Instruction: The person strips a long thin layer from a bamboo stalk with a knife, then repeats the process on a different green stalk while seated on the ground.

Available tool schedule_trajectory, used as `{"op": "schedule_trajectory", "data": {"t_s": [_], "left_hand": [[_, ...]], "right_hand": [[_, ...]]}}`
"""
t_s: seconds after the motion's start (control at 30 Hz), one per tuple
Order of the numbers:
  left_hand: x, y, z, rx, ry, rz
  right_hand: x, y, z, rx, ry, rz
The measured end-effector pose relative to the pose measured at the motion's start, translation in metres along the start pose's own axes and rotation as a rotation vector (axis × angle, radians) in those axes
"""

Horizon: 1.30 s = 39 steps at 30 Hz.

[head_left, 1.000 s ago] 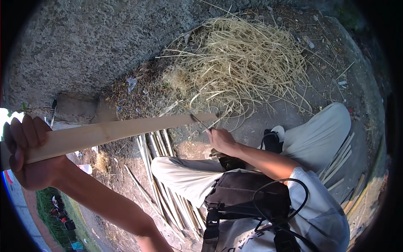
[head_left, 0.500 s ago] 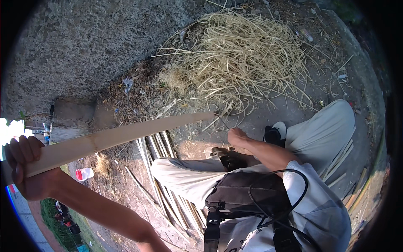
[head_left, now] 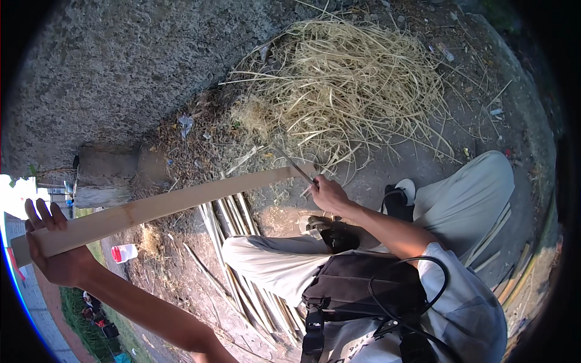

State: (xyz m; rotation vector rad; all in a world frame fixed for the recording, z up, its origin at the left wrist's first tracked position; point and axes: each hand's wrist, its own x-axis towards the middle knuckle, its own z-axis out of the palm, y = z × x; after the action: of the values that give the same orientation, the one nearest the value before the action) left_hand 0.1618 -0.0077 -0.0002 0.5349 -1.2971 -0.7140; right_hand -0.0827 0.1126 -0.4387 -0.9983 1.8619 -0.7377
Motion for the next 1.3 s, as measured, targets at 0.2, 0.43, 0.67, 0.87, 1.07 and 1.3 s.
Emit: {"op": "schedule_trajectory", "data": {"t_s": [0.2, 0.43, 0.67, 0.87, 1.07, 1.3], "left_hand": [[0.013, -0.019, -0.01, 0.248, 0.103, 0.124], [0.013, -0.03, 0.032, 0.005, -0.202, -0.001], [-0.005, -0.016, 0.12, -0.248, -0.534, -0.009], [-0.01, -0.008, 0.12, -0.248, -0.547, 0.073], [-0.016, -0.014, 0.124, -0.262, -0.531, 0.09], [0.008, -0.004, 0.105, -0.274, -0.629, 0.079]], "right_hand": [[0.009, -0.005, -0.018, 0.352, -0.088, -0.029], [-0.044, -0.128, -0.084, 0.202, -0.118, -0.441], [-0.051, -0.124, -0.083, 0.122, 0.168, -0.673], [0.005, 0.029, -0.036, -0.265, 0.083, -0.351], [-0.024, -0.046, -0.052, -0.079, 0.122, -0.355], [-0.04, -0.072, -0.034, 0.155, 0.418, -0.832]]}}
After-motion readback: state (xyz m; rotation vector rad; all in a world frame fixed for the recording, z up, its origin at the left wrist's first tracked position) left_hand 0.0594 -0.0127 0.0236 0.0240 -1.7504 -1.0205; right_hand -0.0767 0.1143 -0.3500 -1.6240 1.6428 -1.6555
